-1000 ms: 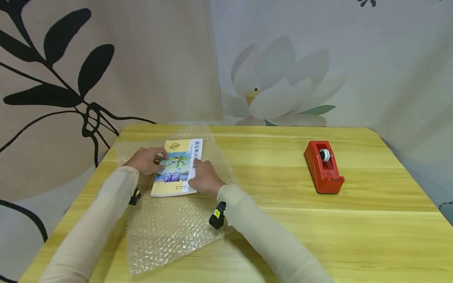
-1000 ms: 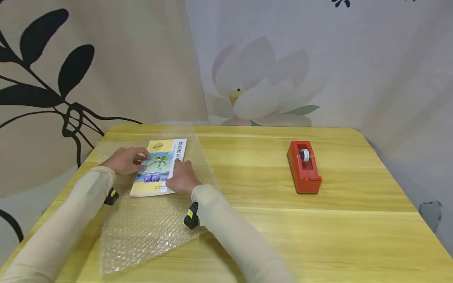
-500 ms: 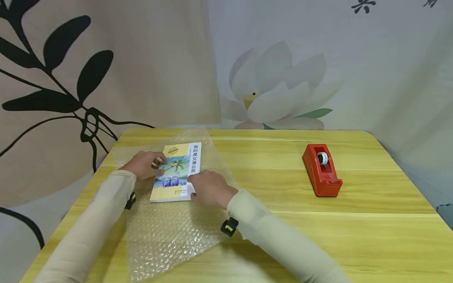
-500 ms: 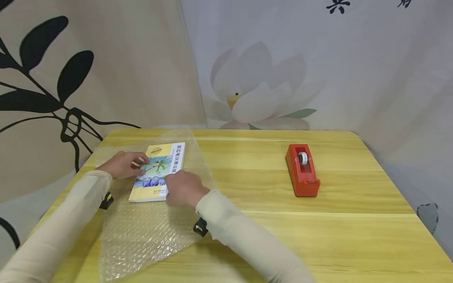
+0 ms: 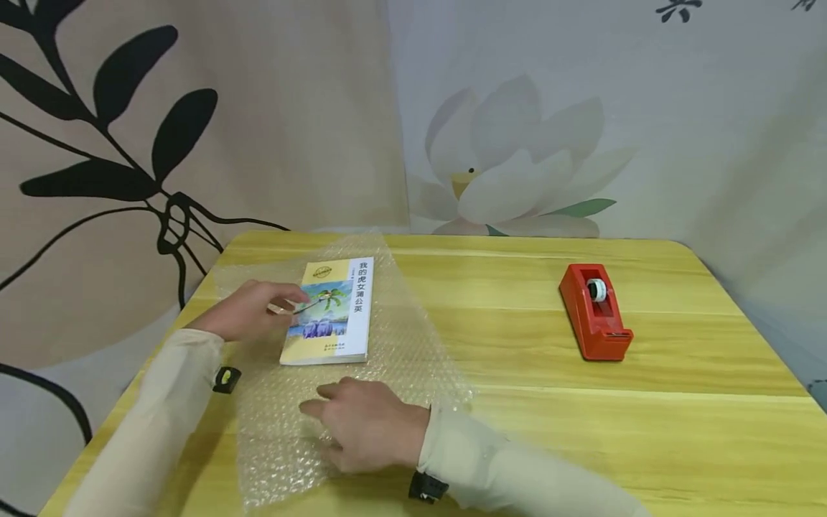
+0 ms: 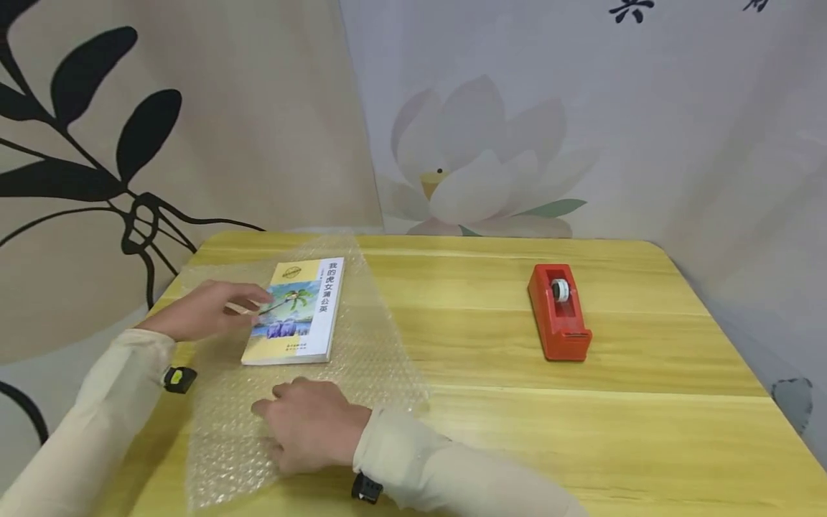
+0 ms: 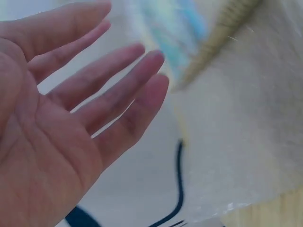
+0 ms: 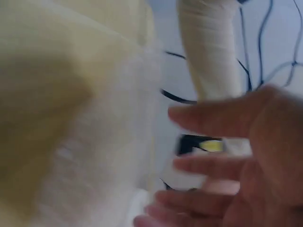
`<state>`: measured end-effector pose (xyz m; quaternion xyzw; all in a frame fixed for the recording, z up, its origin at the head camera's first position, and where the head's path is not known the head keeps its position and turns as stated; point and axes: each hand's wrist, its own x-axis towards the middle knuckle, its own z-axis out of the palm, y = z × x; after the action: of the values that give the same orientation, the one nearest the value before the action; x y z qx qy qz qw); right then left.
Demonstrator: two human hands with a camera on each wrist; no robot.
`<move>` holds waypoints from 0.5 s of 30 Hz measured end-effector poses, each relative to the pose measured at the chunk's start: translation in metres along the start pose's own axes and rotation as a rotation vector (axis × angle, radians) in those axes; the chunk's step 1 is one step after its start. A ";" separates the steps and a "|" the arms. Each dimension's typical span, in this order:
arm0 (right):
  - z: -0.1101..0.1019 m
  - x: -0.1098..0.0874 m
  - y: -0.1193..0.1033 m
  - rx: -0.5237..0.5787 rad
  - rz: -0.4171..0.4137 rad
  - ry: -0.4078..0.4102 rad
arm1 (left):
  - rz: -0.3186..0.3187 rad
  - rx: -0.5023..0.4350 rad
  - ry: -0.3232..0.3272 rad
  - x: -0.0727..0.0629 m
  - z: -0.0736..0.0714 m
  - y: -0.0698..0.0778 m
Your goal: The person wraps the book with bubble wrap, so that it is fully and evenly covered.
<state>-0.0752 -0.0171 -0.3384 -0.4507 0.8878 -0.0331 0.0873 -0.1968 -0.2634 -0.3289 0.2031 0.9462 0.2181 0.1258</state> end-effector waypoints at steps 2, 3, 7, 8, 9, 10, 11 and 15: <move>0.011 -0.005 -0.003 -0.057 -0.055 0.020 | 0.018 -0.025 -0.005 -0.011 -0.003 0.006; 0.016 -0.008 -0.004 -0.105 -0.080 0.052 | 0.022 -0.034 -0.012 -0.017 -0.003 0.008; 0.033 -0.016 -0.006 -0.272 -0.122 0.184 | 0.019 -0.059 -0.054 -0.039 0.000 0.008; 0.035 -0.017 -0.007 -0.303 -0.126 0.206 | 0.023 -0.060 -0.058 -0.043 0.002 0.005; 0.037 -0.018 -0.008 -0.319 -0.123 0.211 | 0.029 -0.063 -0.058 -0.047 0.004 0.003; 0.037 -0.019 -0.009 -0.327 -0.121 0.198 | 0.034 -0.066 -0.055 -0.051 0.007 0.001; 0.038 -0.020 -0.010 -0.337 -0.123 0.188 | 0.041 -0.065 -0.048 -0.054 0.009 -0.001; 0.038 -0.019 -0.013 -0.350 -0.120 0.128 | 0.053 -0.060 -0.024 -0.066 0.016 -0.009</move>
<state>-0.0464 -0.0085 -0.3711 -0.5080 0.8553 0.0880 -0.0509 -0.1365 -0.2936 -0.3369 0.2267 0.9319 0.2473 0.1376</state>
